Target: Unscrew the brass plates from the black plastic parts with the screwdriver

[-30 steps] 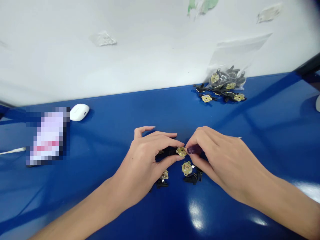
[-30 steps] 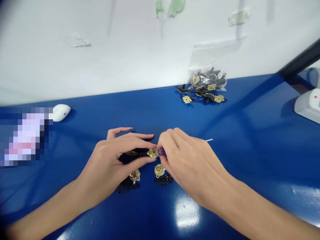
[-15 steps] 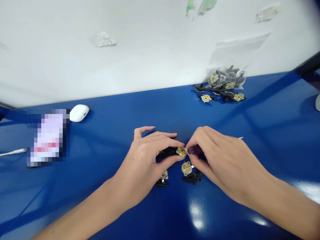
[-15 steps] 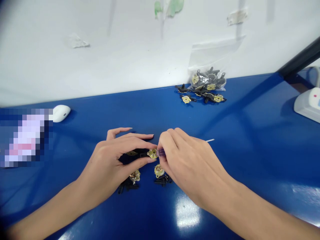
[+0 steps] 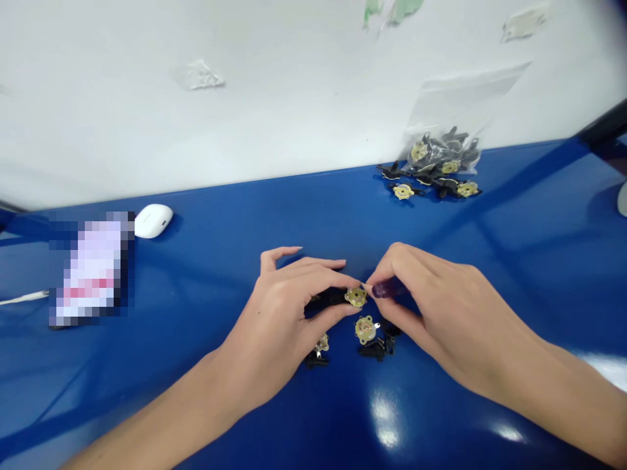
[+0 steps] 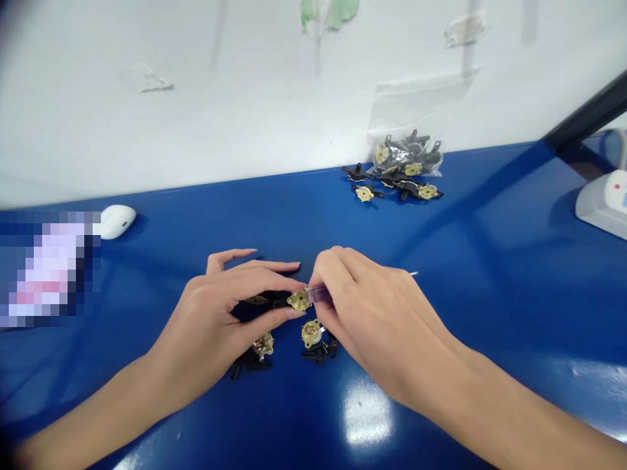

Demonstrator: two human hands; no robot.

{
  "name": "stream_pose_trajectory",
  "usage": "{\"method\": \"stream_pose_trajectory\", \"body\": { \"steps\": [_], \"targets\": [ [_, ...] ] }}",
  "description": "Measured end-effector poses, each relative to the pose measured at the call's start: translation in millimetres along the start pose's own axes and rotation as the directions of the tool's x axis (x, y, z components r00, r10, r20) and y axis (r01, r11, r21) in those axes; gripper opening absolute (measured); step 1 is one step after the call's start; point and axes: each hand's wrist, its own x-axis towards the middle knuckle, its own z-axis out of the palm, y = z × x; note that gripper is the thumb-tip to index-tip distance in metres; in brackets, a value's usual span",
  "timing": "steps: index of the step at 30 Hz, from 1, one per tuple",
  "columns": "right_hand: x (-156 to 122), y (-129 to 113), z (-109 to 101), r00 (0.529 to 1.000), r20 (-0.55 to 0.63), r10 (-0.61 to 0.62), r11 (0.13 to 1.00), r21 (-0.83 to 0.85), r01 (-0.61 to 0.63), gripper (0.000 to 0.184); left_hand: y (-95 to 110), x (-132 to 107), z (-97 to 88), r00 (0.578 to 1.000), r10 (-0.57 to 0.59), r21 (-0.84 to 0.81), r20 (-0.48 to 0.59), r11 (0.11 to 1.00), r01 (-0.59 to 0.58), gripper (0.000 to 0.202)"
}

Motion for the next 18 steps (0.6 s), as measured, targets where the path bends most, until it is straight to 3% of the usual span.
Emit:
{"method": "stream_pose_trajectory", "body": {
  "steps": [6, 18],
  "targets": [
    [-1.1, -2.3, -3.4, 0.996, 0.005, 0.092, 0.987, 0.131, -0.092, 0.015, 1.0, 0.7, 0.8, 1.000, 0.002, 0.005, -0.004, 1.000, -0.002, 0.016],
    [-2.9, 1.2, -6.5, 0.997, -0.059, 0.040, 0.989, 0.143, -0.031, 0.021, -1.1, -1.1, 0.9, 1.000, -0.003, 0.010, 0.001, 1.000, 0.003, 0.019]
  ]
}}
